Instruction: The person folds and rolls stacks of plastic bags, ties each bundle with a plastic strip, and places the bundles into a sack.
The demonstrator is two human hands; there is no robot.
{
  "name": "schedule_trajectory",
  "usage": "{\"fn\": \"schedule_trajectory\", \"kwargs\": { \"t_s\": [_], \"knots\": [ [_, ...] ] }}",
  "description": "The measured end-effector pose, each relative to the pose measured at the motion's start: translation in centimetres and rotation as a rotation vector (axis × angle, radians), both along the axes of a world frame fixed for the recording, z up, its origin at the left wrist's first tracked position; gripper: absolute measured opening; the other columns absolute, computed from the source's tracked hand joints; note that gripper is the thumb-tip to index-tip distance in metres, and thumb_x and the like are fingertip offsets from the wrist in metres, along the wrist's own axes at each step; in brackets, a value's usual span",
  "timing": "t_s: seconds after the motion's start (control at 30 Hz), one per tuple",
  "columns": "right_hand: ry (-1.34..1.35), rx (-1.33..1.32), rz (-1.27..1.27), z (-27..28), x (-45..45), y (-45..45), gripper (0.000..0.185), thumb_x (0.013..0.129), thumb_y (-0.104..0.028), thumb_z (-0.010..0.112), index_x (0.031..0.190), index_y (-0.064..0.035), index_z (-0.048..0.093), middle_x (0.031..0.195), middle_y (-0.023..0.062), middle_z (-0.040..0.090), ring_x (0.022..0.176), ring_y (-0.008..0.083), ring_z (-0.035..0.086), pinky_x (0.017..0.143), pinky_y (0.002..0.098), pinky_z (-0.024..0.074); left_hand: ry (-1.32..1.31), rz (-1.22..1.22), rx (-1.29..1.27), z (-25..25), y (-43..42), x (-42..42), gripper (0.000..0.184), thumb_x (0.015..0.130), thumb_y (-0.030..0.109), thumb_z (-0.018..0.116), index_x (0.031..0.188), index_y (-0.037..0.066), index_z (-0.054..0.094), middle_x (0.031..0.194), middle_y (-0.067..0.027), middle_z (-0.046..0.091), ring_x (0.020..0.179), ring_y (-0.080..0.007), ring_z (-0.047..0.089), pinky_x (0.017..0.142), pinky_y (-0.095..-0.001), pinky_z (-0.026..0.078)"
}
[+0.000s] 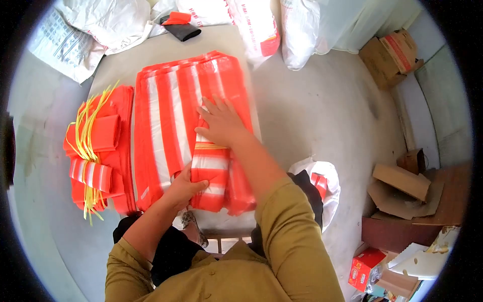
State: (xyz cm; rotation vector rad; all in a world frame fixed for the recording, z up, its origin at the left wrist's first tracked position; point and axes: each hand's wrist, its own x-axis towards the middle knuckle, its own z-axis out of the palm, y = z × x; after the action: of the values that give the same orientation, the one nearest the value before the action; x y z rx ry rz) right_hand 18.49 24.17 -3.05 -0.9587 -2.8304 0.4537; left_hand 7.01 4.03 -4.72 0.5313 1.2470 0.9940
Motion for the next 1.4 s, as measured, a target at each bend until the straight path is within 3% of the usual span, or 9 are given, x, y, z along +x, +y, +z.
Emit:
{"fn": "schedule_trajectory", "kwargs": {
  "t_s": [0.17,0.27,0.37,0.57,0.67,0.87,1.0,1.2,1.4],
  "knots": [
    [-0.107,0.069,0.038,-2.0,-0.5,3.4,0.062,0.104,-0.042,0.053,0.156,-0.0092,0.042,0.165,0.0127,0.035,0.154,0.0333,0.028,0.125,0.0473,0.0231,-0.007,0.032,-0.021,0.6,-0.1,0.2,0.078,0.091,0.001,0.071,0.157,0.002,0.031,0.136,-0.0139,0.060,0.119,-0.0231,0.063,0.096,-0.0384,0.056],
    [0.903,-0.849,-0.274,-1.0,3.0,3.4,0.058,0.107,-0.024,0.052,0.159,-0.0059,0.034,0.163,0.0149,0.038,0.147,0.0280,0.042,0.119,0.0407,0.0366,-0.032,0.010,0.001,0.6,-0.1,-0.1,0.074,0.092,0.000,0.070,0.156,0.001,0.032,0.136,-0.0134,0.060,0.118,-0.0230,0.063,0.096,-0.0385,0.056],
    [1.020,-0.850,-0.586,1.3,4.9,-1.4,0.059,0.109,-0.024,0.051,0.160,-0.0036,0.032,0.160,0.0139,0.043,0.142,0.0218,0.046,0.115,0.0333,0.0392,-0.161,-0.006,0.023,0.2,-0.3,-1.1,0.069,0.093,0.000,0.067,0.154,0.001,0.035,0.136,-0.0130,0.060,0.118,-0.0233,0.064,0.097,-0.0394,0.056],
    [1.240,-1.280,-0.451,3.5,6.9,-12.3,0.071,0.100,-0.009,0.060,0.162,-0.0018,0.026,0.152,0.0163,0.047,0.133,0.0220,0.051,0.113,0.0346,0.0412,-0.214,-0.039,0.018,2.0,-0.2,-1.4,0.061,0.097,0.003,0.065,0.151,0.002,0.038,0.141,-0.0136,0.058,0.124,-0.0255,0.062,0.103,-0.0434,0.055],
    [1.345,-1.346,-0.514,3.1,7.1,-14.3,0.058,0.099,-0.007,0.061,0.151,0.0025,0.037,0.134,0.0180,0.062,0.116,0.0232,0.064,0.099,0.0355,0.0534,-0.138,0.027,0.022,3.0,-1.1,0.8,0.058,0.097,0.002,0.063,0.149,0.002,0.039,0.139,-0.0144,0.058,0.123,-0.0266,0.062,0.102,-0.0445,0.056],
    [1.238,-1.521,-0.513,1.1,10.6,-18.6,0.064,0.086,0.001,0.069,0.146,0.0024,0.047,0.131,0.0158,0.064,0.113,0.0240,0.065,0.098,0.0374,0.0546,-0.035,0.159,0.052,3.9,-5.1,7.0,0.063,0.095,-0.002,0.061,0.151,0.004,0.032,0.136,-0.0154,0.058,0.121,-0.0304,0.062,0.101,-0.0479,0.056],
    [1.273,-1.503,-0.423,1.0,15.3,-18.5,0.062,0.088,0.000,0.070,0.146,0.0008,0.050,0.128,0.0135,0.066,0.112,0.0206,0.066,0.096,0.0362,0.0547,-0.012,0.083,0.171,4.5,-8.9,12.7,0.072,0.091,-0.004,0.064,0.152,0.004,0.027,0.134,-0.0173,0.059,0.119,-0.0274,0.063,0.098,-0.0407,0.056],
    [1.295,-1.259,-0.565,6.6,29.6,-17.6,0.066,0.084,0.000,0.072,0.146,-0.0007,0.049,0.123,0.0097,0.068,0.106,0.0200,0.068,0.093,0.0372,0.0572,-0.136,-0.561,-0.060,5.8,-11.1,16.4,0.061,0.096,0.000,0.064,0.151,0.009,0.037,0.132,-0.0188,0.064,0.114,-0.0278,0.068,0.095,-0.0358,0.055],
    [1.482,-0.968,-0.602,3.2,43.3,-20.4,0.069,0.083,0.000,0.074,0.148,-0.0046,0.049,0.120,0.0076,0.069,0.108,0.0197,0.068,0.094,0.0368,0.0572,-0.080,-0.384,-0.220,-1.9,-12.1,14.6,0.040,0.103,0.015,0.060,0.141,0.007,0.047,0.125,-0.0166,0.066,0.113,-0.0292,0.068,0.096,-0.0368,0.053]
  ]
}}
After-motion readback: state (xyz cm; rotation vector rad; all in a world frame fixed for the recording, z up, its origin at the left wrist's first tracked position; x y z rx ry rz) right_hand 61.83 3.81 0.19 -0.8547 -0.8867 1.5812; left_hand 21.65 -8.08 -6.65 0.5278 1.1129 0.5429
